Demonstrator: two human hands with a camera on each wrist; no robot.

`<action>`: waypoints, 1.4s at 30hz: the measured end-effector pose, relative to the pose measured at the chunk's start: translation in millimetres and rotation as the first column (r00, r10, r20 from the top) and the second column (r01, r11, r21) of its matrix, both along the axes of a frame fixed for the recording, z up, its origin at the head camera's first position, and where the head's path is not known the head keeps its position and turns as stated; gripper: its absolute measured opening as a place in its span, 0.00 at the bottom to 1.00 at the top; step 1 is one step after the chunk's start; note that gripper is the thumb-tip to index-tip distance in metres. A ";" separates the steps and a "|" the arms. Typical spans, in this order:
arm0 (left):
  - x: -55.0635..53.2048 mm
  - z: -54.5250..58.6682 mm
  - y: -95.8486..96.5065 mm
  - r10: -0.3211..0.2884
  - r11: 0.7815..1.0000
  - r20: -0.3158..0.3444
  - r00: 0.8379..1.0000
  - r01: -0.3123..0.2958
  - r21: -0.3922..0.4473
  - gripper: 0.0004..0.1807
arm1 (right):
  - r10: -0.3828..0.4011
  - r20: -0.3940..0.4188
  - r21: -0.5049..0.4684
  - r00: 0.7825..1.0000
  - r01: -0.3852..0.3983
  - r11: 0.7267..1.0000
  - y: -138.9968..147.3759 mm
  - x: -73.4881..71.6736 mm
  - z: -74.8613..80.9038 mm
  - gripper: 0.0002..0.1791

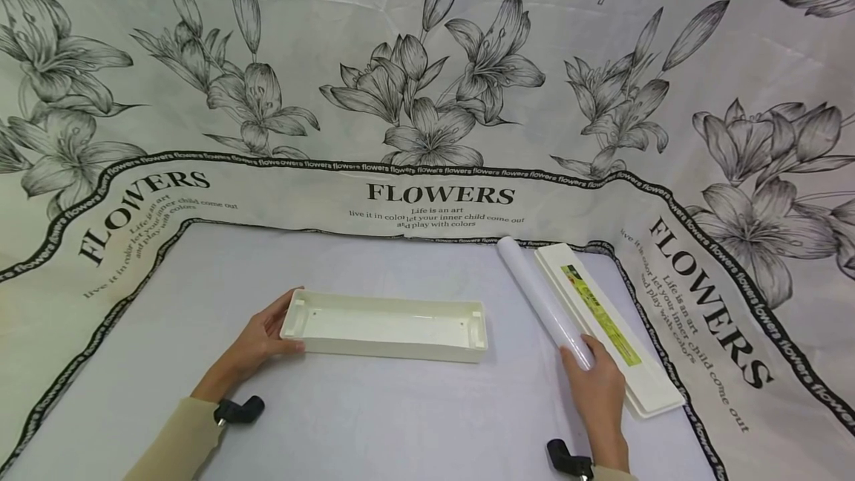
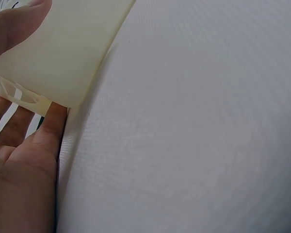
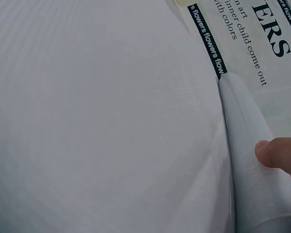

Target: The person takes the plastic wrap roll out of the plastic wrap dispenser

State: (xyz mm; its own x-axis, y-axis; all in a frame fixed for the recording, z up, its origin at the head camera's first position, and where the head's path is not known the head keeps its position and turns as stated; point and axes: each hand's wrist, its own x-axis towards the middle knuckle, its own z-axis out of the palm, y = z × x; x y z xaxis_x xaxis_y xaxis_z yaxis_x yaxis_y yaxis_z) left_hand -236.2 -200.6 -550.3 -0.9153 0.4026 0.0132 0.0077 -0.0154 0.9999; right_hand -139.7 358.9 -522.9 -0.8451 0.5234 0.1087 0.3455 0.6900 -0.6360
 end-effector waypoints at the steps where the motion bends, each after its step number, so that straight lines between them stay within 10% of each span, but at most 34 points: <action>1: 0.1 0.2 0.1 0.000 1.000 0.001 1.000 0.000 0.002 0.63 | 0.000 -0.001 -0.001 1.000 0.000 1.000 -0.1 0.1 0.2 0.34; 42: -1.0 -2.0 -0.4 0.007 1.000 -0.004 1.000 -0.007 -0.028 0.63 | -0.010 0.015 -0.023 1.000 0.010 1.000 -2.0 2.1 3.3 0.34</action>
State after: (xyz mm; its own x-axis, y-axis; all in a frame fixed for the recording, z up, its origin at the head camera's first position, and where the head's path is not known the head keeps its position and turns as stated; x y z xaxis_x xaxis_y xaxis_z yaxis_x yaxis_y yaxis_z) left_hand -237.2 -201.0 -552.3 -0.9180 0.3966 0.0053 0.0114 0.0130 0.9999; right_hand -137.6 356.9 -519.7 -0.8414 0.5339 0.0841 0.3616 0.6716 -0.6466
